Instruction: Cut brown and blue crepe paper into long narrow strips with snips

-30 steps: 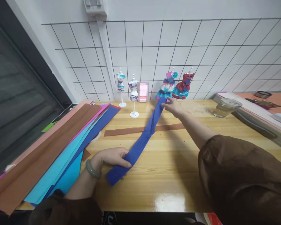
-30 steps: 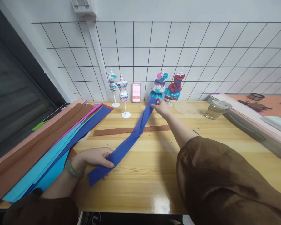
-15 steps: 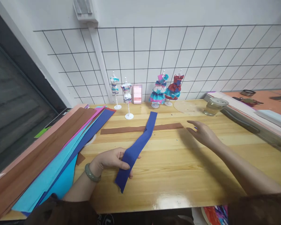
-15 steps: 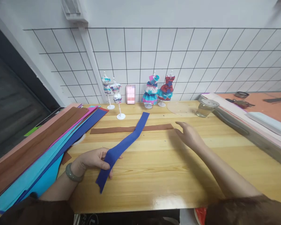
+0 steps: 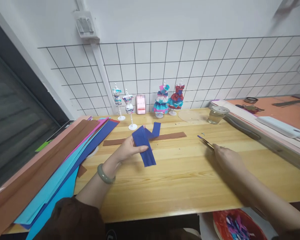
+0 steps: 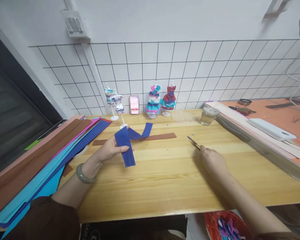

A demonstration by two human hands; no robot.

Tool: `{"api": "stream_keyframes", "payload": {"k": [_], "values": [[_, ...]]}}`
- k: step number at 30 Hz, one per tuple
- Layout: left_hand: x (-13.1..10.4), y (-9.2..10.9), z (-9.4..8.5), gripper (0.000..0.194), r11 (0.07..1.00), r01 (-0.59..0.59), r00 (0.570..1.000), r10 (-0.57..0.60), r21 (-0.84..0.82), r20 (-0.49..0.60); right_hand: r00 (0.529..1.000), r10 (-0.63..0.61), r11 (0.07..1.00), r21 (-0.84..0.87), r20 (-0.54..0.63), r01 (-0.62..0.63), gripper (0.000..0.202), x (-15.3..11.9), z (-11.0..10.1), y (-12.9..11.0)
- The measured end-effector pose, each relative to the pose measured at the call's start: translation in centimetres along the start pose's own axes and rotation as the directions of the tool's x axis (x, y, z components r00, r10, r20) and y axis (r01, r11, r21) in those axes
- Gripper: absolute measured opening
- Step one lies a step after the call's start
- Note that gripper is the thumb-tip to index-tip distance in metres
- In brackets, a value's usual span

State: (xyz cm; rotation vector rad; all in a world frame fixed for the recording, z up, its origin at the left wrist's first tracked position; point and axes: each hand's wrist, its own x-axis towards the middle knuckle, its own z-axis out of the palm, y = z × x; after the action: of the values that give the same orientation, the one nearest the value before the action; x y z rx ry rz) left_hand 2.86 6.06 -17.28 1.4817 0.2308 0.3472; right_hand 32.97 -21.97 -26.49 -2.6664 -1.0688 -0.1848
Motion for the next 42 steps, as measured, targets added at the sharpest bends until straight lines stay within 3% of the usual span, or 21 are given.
{"api": "stream_keyframes", "payload": {"k": [3, 5, 6, 8, 9, 10, 12, 14, 16, 19, 22, 27, 31, 42], "values": [[1.3, 1.0, 0.5, 0.082, 0.985, -0.172, 0.973, 0.174, 0.030, -0.154, 0.988, 0.149, 0.959, 0.248, -0.029, -0.138, 0.024, 0.7, -0.6, -0.4], [1.9, 0.8, 0.6, 0.077, 0.972, -0.233, 0.943, 0.234, 0.033, -0.238, 0.977, 0.209, 0.847, 0.505, -0.031, -0.165, 0.029, 0.9, -0.9, -1.4], [2.1, 0.4, 0.6, 0.074, 0.972, -0.232, 0.935, 0.231, 0.029, -0.270, 0.971, 0.237, 0.731, 0.663, -0.021, -0.164, 0.030, 0.9, -1.1, -2.1], [2.5, -1.0, 0.6, 0.075, 0.983, -0.184, 0.927, 0.179, 0.015, -0.331, 0.957, 0.284, 0.353, 0.922, 0.055, -0.157, 0.030, 0.7, -1.3, -4.1], [2.6, -1.9, 0.5, 0.078, 0.989, -0.150, 0.922, 0.144, 0.011, -0.359, 0.956, 0.273, 0.188, 0.969, 0.109, -0.164, 0.027, 0.6, -1.5, -5.2], [2.7, -3.0, 0.4, 0.082, 0.993, -0.118, 0.916, 0.113, 0.009, -0.384, 0.959, 0.224, 0.079, 0.978, 0.171, -0.193, 0.025, 0.4, -1.7, -6.4], [2.8, -4.9, 0.3, 0.089, 0.997, -0.076, 0.908, 0.068, -0.003, -0.414, 0.956, 0.059, -0.025, 0.958, 0.287, -0.286, 0.025, 0.3, -1.9, -9.1], [2.9, -6.4, 0.1, 0.089, 0.997, -0.063, 0.910, 0.043, -0.035, -0.413, 0.927, -0.112, -0.054, 0.929, 0.358, -0.366, 0.029, 0.2, -1.9, -11.8], [2.9, -7.2, -0.2, 0.076, 0.994, -0.060, 0.916, 0.021, -0.086, -0.400, 0.898, -0.231, -0.082, 0.912, 0.375, -0.402, 0.030, 0.3, -1.4, -14.6], [2.9, -7.7, -0.6, 0.048, 0.988, -0.059, 0.910, -0.007, -0.146, -0.415, 0.847, -0.385, -0.076, 0.902, 0.367, -0.425, 0.032, 0.1, -0.3, -18.1], [2.9, -7.7, -1.0, 0.039, 0.962, -0.074, 0.885, -0.059, -0.264, -0.462, 0.776, -0.494, -0.065, 0.873, 0.393, -0.483, 0.029, -0.6, 0.9, -20.2], [3.0, -7.8, -1.2, 0.033, 0.864, -0.058, 0.864, -0.208, -0.500, -0.460, 0.637, -0.575, -0.024, 0.767, 0.514, -0.641, 0.037, -2.5, 1.8, -20.4], [3.2, -8.4, -1.0, 0.032, 0.852, -0.061, 0.881, -0.198, -0.520, -0.429, 0.559, -0.601, -0.015, 0.691, 0.572, -0.723, 0.045, -3.3, 1.8, -20.1], [3.3, -8.4, -0.7, 0.035, 0.877, -0.063, 0.878, -0.179, -0.476, -0.445, 0.485, -0.619, -0.005, 0.614, 0.618, -0.789, 0.038, -3.1, 1.5, -20.4]]}}
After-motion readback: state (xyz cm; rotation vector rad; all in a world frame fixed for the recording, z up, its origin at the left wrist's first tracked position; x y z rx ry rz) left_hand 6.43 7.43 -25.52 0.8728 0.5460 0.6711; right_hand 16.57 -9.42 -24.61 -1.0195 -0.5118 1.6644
